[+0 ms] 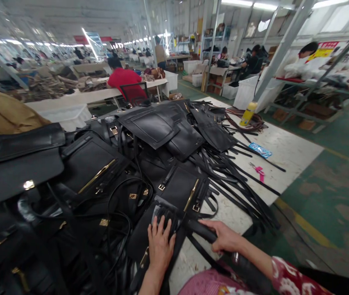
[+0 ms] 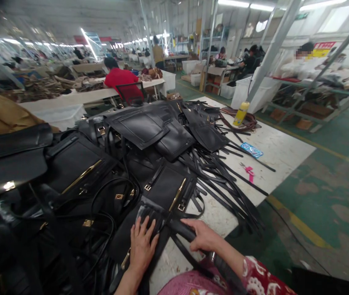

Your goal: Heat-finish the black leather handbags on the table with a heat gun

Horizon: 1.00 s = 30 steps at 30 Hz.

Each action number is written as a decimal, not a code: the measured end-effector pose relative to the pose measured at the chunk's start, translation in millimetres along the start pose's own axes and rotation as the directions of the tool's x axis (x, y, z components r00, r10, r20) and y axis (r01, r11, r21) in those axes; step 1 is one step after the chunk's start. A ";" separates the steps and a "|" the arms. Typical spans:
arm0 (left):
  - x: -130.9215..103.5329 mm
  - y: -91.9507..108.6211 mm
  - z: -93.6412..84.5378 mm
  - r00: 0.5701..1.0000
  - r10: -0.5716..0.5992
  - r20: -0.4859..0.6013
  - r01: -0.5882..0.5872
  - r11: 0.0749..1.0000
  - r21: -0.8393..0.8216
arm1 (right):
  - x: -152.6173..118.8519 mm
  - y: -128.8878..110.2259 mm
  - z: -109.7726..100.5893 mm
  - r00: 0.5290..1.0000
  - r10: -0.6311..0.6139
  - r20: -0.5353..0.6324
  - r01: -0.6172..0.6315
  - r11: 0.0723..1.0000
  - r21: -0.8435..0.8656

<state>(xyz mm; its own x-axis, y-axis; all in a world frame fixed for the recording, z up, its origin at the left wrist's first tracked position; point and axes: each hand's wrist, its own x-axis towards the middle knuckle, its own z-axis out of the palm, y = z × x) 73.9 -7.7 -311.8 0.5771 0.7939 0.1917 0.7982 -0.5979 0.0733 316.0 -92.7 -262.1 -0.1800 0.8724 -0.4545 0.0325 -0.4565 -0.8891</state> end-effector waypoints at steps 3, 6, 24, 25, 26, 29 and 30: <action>2.0 1.1 0.0 1.000 -0.011 -0.011 0.011 1.000 -0.004 | 4.7 -4.0 -6.9 0.999 -0.038 -0.037 0.038 0.999 0.013; 2.1 1.4 0.6 1.000 -0.016 -0.011 0.016 1.000 -0.007 | -3.6 -4.9 -17.5 0.997 -0.048 -0.055 0.049 0.999 0.022; 2.9 39.5 -0.3 0.994 -0.033 0.103 0.027 0.998 0.061 | -17.7 -7.4 -28.1 0.999 -0.015 0.031 0.014 0.999 0.030; 2.7 40.7 1.1 0.993 -0.028 0.117 0.022 0.998 0.057 | -27.9 -3.5 -26.5 0.998 0.015 0.057 -0.017 1.000 0.025; 2.8 41.1 2.3 0.992 -0.032 0.124 0.026 0.998 0.054 | -36.1 -0.3 -23.9 0.996 0.042 0.075 -0.043 0.999 0.013; 3.8 40.6 4.3 0.990 -0.047 0.132 0.041 0.998 0.050 | -48.2 2.5 -14.4 0.995 0.077 0.059 -0.072 0.995 -0.075; 4.1 40.5 4.3 0.990 -0.046 0.133 0.040 0.998 0.049 | -48.2 1.1 -11.6 0.995 0.085 0.055 -0.079 0.991 -0.109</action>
<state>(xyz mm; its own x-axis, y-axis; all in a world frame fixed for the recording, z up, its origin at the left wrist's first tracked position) 109.3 -28.2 -312.3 0.5573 0.8284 0.0559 0.8283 -0.5594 0.0328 336.1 -133.2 -241.7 -0.2303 0.8195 -0.5247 0.1539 -0.5018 -0.8512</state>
